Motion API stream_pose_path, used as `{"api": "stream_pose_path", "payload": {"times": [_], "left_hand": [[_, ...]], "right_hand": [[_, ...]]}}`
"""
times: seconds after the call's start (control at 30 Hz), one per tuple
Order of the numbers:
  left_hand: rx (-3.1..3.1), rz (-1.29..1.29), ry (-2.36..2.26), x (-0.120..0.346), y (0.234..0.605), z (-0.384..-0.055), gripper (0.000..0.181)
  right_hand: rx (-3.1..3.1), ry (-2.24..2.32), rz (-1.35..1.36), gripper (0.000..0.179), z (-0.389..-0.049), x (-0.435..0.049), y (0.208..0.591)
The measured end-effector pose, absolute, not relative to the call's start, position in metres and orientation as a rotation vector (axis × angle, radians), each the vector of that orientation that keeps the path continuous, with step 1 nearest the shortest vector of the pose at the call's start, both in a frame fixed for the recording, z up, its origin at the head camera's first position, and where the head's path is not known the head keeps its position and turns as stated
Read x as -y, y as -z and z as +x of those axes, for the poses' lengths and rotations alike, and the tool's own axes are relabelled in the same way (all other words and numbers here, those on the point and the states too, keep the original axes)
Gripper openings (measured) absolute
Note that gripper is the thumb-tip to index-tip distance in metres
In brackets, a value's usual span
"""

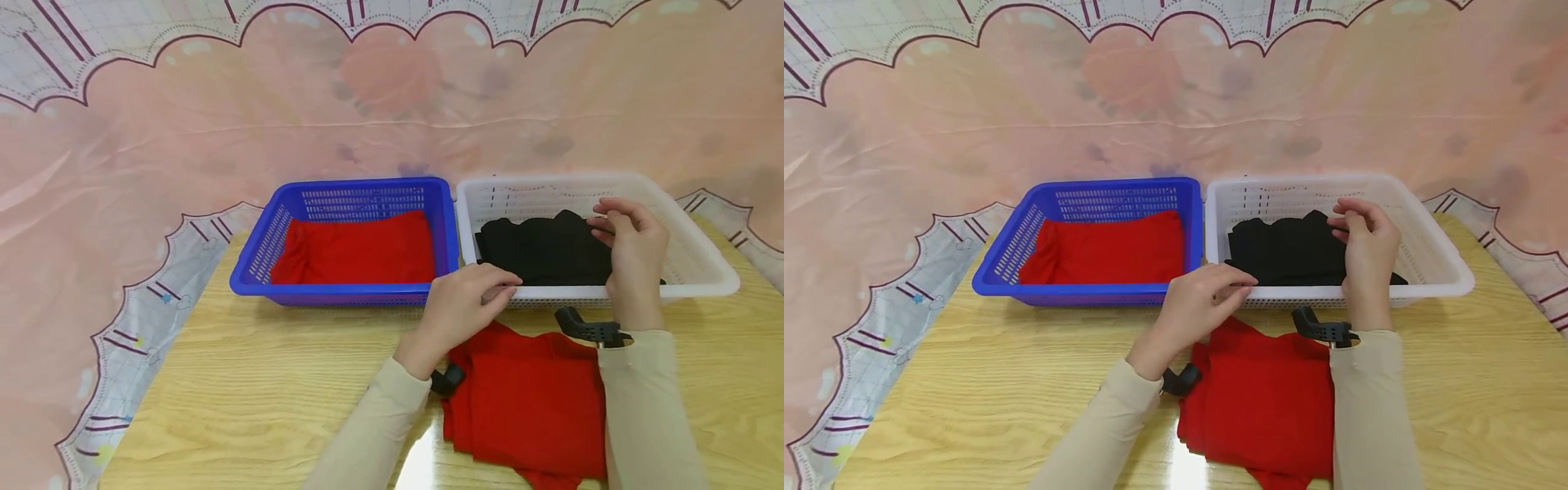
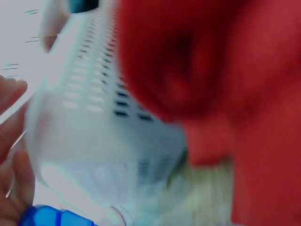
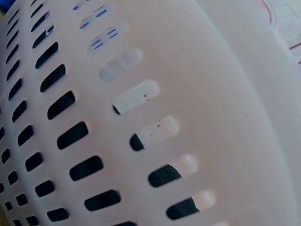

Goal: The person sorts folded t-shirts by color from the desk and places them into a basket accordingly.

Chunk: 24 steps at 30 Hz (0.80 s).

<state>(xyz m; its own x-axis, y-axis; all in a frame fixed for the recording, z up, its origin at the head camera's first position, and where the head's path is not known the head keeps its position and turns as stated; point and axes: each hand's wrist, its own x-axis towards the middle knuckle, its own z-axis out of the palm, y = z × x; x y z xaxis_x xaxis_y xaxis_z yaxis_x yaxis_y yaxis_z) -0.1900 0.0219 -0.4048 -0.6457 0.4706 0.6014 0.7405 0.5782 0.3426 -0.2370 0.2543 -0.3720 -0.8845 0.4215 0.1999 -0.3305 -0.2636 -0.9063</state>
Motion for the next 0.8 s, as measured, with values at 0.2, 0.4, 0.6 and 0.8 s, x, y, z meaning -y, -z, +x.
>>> {"api": "stream_pose_path", "payload": {"times": [0.2, 0.4, 0.6, 0.8], "left_hand": [[2.313, -0.870, 1.818, -0.003, 0.382, -0.166, 0.022], [2.430, -0.777, 1.956, 0.023, 0.388, -0.146, 0.021], [2.590, -0.664, 1.886, 0.050, 0.424, -0.147, 0.018], [2.709, -0.559, 1.840, 0.067, 0.433, -0.144, 0.023]], "right_hand": [[1.559, -2.163, -0.110, 0.020, -0.233, -0.252, 0.370], [1.551, -2.143, -0.078, 0.020, -0.227, -0.254, 0.371], [1.565, -2.100, -0.053, 0.022, -0.224, -0.250, 0.366], [1.686, -2.056, 0.020, 0.030, -0.216, -0.239, 0.356]]}}
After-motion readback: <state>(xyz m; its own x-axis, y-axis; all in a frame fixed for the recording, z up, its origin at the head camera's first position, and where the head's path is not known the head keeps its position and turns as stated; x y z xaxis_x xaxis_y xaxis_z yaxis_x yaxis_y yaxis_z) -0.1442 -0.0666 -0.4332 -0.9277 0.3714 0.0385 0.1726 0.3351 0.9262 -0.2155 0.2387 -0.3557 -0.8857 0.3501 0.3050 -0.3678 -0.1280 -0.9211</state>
